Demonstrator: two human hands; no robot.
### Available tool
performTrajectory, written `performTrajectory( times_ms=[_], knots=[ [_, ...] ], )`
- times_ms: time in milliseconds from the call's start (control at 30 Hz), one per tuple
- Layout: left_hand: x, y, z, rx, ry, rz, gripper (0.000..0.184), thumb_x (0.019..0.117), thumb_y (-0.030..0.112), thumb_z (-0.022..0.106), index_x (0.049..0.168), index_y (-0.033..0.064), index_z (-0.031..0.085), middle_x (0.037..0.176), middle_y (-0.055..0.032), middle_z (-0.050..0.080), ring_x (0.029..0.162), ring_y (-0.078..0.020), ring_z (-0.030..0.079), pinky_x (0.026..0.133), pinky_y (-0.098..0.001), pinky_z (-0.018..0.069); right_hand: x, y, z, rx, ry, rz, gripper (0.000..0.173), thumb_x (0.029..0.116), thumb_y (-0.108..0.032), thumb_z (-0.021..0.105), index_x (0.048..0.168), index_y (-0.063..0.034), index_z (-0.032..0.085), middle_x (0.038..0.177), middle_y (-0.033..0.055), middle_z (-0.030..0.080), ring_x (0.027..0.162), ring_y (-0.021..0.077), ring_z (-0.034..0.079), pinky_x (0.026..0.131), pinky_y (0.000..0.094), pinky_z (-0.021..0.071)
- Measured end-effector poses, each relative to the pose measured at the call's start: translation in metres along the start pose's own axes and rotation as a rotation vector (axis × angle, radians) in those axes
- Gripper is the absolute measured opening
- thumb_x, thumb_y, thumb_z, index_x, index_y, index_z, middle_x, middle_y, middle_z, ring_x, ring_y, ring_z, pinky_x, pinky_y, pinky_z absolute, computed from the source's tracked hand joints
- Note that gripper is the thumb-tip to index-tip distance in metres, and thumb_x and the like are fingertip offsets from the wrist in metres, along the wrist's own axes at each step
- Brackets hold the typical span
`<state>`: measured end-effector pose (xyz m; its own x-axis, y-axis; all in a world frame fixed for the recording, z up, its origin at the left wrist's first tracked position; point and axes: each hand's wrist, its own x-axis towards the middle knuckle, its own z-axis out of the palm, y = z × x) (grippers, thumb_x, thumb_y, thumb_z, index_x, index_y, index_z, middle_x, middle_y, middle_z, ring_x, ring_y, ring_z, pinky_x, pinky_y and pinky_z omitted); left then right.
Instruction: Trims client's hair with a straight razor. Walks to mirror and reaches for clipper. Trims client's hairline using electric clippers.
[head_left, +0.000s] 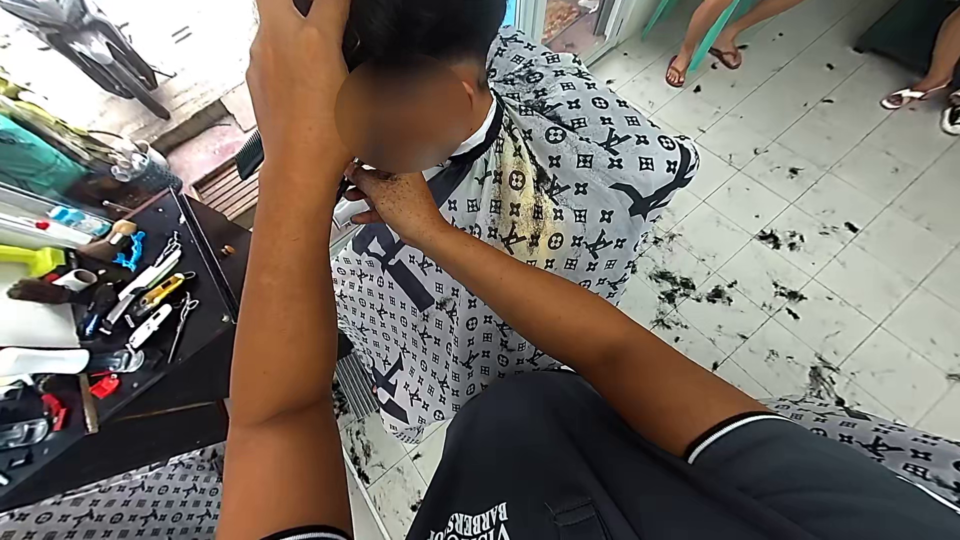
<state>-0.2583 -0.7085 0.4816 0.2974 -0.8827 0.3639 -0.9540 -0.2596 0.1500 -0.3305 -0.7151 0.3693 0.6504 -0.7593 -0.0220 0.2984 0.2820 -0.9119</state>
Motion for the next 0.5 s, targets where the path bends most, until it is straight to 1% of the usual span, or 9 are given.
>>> performTrajectory(
  times_ms=[133, 233, 367, 500],
  knots=[
    [-0.0003, -0.001, 0.0004, 0.0, 0.004, 0.004, 0.065, 0.0883, 0.039, 0.076, 0.144, 0.0115, 0.056, 0.14, -0.0299, 0.051, 0.122, -0.048, 0.057, 0.098, -0.0661, 0.0454, 0.0005, 0.0006, 0.0002, 0.046, 0.023, 0.017, 0.021, 0.1044, -0.009, 0.059, 0.121, 0.004, 0.058, 0.099, 0.0168, 0.067, 0.076, 0.0205, 0.071, 0.06, 0.0354, 0.0619],
    [0.0004, -0.002, 0.0012, 0.008, 0.01, 0.011, 0.064, 0.0879, 0.039, 0.076, 0.143, 0.0119, 0.057, 0.138, -0.0294, 0.052, 0.121, -0.0475, 0.057, 0.096, -0.0662, 0.046, 0.0, -0.0008, -0.0002, 0.028, 0.014, 0.01, 0.022, 0.1046, -0.009, 0.058, 0.123, 0.0035, 0.059, 0.1, 0.0168, 0.067, 0.077, 0.0204, 0.071, 0.06, 0.0348, 0.0616],
    [0.0003, -0.0014, 0.0012, 0.007, 0.01, 0.011, 0.065, 0.0878, 0.039, 0.076, 0.143, 0.0124, 0.057, 0.138, -0.0299, 0.052, 0.12, -0.0477, 0.058, 0.096, -0.0659, 0.0458, 0.0018, -0.0004, -0.0011, 0.036, 0.02, -0.011, 0.023, 0.1041, -0.008, 0.059, 0.124, 0.0035, 0.056, 0.099, 0.017, 0.066, 0.074, 0.0199, 0.07, 0.059, 0.0341, 0.0616],
    [0.0008, -0.0017, 0.0014, 0.01, 0.007, 0.01, 0.064, 0.0879, 0.039, 0.076, 0.143, 0.0124, 0.057, 0.137, -0.0295, 0.053, 0.12, -0.0478, 0.058, 0.096, -0.0659, 0.046, 0.001, -0.001, -0.0002, 0.048, 0.025, -0.017, 0.021, 0.1041, -0.007, 0.059, 0.121, 0.0042, 0.058, 0.097, 0.0169, 0.067, 0.074, 0.0201, 0.071, 0.059, 0.0343, 0.0615]
  ],
)
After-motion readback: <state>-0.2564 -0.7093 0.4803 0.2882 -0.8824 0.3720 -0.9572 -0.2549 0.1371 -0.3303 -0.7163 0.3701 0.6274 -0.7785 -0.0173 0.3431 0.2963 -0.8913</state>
